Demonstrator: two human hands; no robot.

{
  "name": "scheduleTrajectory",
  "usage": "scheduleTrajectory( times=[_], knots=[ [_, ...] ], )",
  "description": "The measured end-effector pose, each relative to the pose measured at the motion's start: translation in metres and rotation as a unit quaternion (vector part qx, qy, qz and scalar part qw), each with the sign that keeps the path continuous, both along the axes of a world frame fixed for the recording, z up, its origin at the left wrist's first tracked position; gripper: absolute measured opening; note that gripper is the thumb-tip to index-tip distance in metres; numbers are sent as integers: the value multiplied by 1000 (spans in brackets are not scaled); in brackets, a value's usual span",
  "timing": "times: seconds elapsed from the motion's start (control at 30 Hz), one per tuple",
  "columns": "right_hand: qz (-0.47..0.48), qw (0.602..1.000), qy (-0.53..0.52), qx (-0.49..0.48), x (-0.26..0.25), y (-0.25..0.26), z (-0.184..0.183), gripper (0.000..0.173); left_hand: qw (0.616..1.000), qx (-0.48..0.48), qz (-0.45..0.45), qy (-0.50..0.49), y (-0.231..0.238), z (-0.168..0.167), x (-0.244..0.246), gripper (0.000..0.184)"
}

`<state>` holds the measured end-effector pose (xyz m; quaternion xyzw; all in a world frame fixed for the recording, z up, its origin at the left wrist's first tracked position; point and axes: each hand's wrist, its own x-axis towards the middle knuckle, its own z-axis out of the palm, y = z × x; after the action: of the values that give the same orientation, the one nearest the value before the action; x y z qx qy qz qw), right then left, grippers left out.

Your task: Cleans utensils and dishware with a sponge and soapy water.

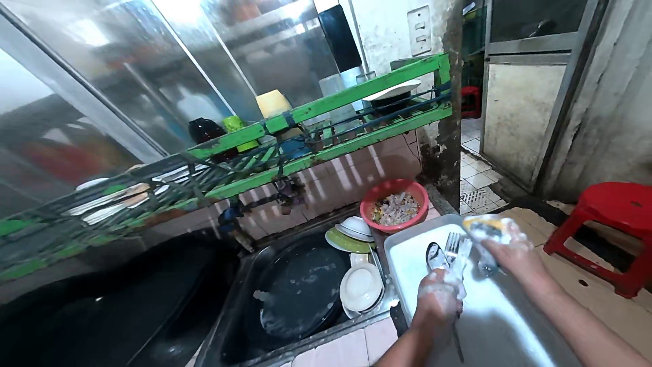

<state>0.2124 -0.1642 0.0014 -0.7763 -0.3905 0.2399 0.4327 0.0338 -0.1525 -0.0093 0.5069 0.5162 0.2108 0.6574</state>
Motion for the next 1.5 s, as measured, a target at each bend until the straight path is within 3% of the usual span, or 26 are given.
scheduleTrajectory(
  times=[0.07,0.13,0.2,0.27,0.37,0.47,0.57,0.63,0.7,0.8,0.87,0.93,1.0,1.1,1.2,1.27,1.37,1.43,1.5],
  knots=[
    [-17,991,130,25,3,0,-3,58,998,-29,-3,-48,2,5,-6,12],
    [48,979,198,-13,-7,-8,-8,65,995,-40,-59,-67,2,8,-11,16],
    [85,978,179,-61,-20,-11,-9,71,988,-49,-123,-83,1,11,-14,18],
    [60,987,144,-29,-18,-11,-2,60,980,-61,-154,-108,-2,11,-21,20],
    [-37,983,159,80,3,-3,4,42,982,-42,-139,-118,-1,6,-29,19],
    [-70,972,217,64,-12,-6,11,48,991,-22,-91,-94,3,11,-18,16],
    [6,986,165,-14,-35,-12,17,62,992,-30,-105,-66,11,23,-18,14],
    [23,991,130,-18,-29,-14,22,57,988,-26,-149,-14,19,30,-26,17],
    [78,989,111,-52,-20,-19,38,51,985,16,-169,-1,33,31,-36,33],
    [257,943,121,-173,-23,-30,61,43,979,71,-174,-76,53,36,-41,39],
    [363,898,122,-219,-40,-26,56,44,972,75,-192,-111,51,45,-35,33],
    [409,867,124,-256,-56,-18,43,45,964,61,-213,-147,49,46,-29,27],
    [441,849,184,-226,-62,-16,25,34,969,62,-192,-143,49,46,-27,24],
    [464,826,238,-215,-64,-19,11,30,981,68,-66,-169,68,38,-37,21],
    [474,838,110,-247,-61,-25,3,46,972,119,62,-191,110,45,-70,20],
    [447,848,53,-282,-52,-34,-5,58,968,213,110,-74,139,51,-107,20],
    [367,886,17,-282,-30,-64,-7,73,921,296,76,241,181,39,-174,34],
    [346,904,-21,-250,-14,-85,-16,77,866,260,-22,427,199,16,-214,37],
    [322,916,-51,-233,-7,-101,-19,65,790,164,-135,575,211,-8,-239,43]
  ],
)
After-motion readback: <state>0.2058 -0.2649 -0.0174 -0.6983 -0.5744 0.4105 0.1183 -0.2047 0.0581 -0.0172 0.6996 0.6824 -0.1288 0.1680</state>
